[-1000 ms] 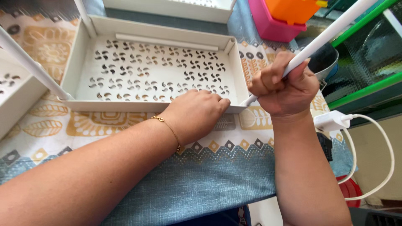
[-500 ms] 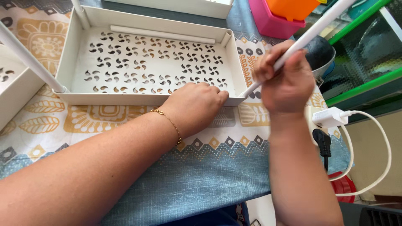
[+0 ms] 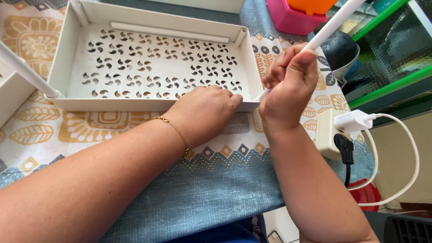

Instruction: The person assembles a two-tier white plastic dish rack by inserting four vertical support rods into the bottom tray, then placing the top tray onto the rods. The person adjusts the rack to ensure stability.

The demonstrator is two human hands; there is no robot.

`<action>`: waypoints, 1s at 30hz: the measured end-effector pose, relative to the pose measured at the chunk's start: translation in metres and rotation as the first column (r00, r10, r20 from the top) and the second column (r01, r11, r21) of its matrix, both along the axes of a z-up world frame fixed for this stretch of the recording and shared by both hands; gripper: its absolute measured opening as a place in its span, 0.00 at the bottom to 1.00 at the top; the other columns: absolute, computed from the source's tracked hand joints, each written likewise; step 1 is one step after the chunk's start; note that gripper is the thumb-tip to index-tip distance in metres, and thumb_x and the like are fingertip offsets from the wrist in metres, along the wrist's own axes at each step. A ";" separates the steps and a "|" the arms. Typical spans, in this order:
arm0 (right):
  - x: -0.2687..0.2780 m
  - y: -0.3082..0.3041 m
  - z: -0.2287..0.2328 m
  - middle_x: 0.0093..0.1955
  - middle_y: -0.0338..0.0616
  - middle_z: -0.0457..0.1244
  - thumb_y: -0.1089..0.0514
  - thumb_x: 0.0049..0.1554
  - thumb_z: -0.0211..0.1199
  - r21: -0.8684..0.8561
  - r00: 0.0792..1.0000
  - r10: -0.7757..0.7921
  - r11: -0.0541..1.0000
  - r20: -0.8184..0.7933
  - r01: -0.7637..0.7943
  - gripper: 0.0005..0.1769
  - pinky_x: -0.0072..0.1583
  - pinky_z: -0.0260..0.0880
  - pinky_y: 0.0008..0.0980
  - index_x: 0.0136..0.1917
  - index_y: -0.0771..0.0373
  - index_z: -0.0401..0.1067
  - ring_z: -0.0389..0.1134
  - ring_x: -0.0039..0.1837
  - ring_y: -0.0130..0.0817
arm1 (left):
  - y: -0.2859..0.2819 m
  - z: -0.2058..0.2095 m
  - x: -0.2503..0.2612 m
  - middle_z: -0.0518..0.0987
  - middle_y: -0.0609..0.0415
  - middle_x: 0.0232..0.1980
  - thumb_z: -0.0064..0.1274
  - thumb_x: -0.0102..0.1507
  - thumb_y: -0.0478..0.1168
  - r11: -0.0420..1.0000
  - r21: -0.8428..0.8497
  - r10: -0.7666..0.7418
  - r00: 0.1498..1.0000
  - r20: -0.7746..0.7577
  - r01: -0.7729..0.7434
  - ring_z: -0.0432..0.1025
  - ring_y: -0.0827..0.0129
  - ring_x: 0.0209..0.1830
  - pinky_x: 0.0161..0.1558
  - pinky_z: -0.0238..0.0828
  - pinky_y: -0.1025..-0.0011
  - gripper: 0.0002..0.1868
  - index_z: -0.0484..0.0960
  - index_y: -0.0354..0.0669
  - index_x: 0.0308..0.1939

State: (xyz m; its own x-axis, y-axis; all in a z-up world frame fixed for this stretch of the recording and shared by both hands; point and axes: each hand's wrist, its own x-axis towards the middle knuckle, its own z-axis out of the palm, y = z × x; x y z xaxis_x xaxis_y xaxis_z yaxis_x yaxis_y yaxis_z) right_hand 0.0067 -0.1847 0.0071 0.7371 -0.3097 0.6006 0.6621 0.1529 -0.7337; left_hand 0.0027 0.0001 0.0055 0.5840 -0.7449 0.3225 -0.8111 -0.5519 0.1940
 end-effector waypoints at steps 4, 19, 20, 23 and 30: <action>0.004 -0.036 0.016 0.35 0.41 0.49 0.32 0.70 0.50 -0.173 0.860 0.499 0.842 -0.107 -0.511 0.30 0.45 0.54 0.31 0.49 0.63 0.59 0.50 0.39 0.34 | 0.003 0.001 0.003 0.82 0.48 0.39 0.47 0.62 0.36 1.000 -0.015 0.004 1.000 0.012 -0.004 0.79 0.54 0.43 0.44 0.76 0.57 0.07 0.79 0.43 0.42; 0.003 -0.012 -0.007 0.32 0.39 0.49 0.41 0.72 0.55 -0.013 0.973 0.229 0.973 -0.008 -0.229 0.24 0.40 0.50 0.31 0.48 0.64 0.61 0.47 0.34 0.30 | 0.002 0.005 0.001 0.82 0.48 0.39 0.48 0.62 0.35 0.999 0.019 0.035 0.999 -0.017 -0.034 0.78 0.53 0.44 0.43 0.76 0.57 0.07 0.79 0.43 0.43; 0.004 -0.017 -0.003 0.32 0.40 0.50 0.40 0.72 0.55 -0.033 0.943 0.331 0.943 -0.021 -0.332 0.24 0.42 0.52 0.32 0.48 0.64 0.62 0.49 0.35 0.31 | 0.003 0.007 0.002 0.82 0.49 0.39 0.48 0.62 0.35 0.999 0.025 0.040 0.999 -0.025 -0.039 0.78 0.53 0.44 0.43 0.76 0.57 0.08 0.79 0.43 0.43; 0.009 -0.037 0.007 0.33 0.39 0.51 0.40 0.72 0.55 -0.075 0.841 0.539 0.838 -0.038 -0.541 0.23 0.43 0.54 0.30 0.49 0.63 0.63 0.51 0.35 0.31 | 0.004 0.007 0.004 0.82 0.49 0.40 0.48 0.61 0.35 0.998 0.048 0.046 0.998 -0.034 -0.045 0.78 0.54 0.44 0.43 0.76 0.57 0.08 0.79 0.43 0.43; 0.008 -0.033 0.001 0.36 0.39 0.52 0.46 0.75 0.58 -0.016 0.869 0.495 0.869 0.013 -0.495 0.18 0.41 0.51 0.26 0.51 0.63 0.64 0.48 0.36 0.27 | 0.002 0.000 0.006 0.82 0.48 0.40 0.47 0.61 0.35 0.999 0.023 0.039 0.999 0.000 -0.039 0.78 0.54 0.44 0.44 0.75 0.56 0.09 0.79 0.43 0.43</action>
State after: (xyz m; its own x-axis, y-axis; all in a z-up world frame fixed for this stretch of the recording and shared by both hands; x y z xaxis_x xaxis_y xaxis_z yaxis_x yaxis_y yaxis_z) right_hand 0.0149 -0.2173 0.0081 0.7823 0.1007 0.6148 0.5133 0.4550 -0.7277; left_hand 0.0087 0.0021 0.0059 0.6127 -0.7288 0.3056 -0.7889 -0.5871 0.1816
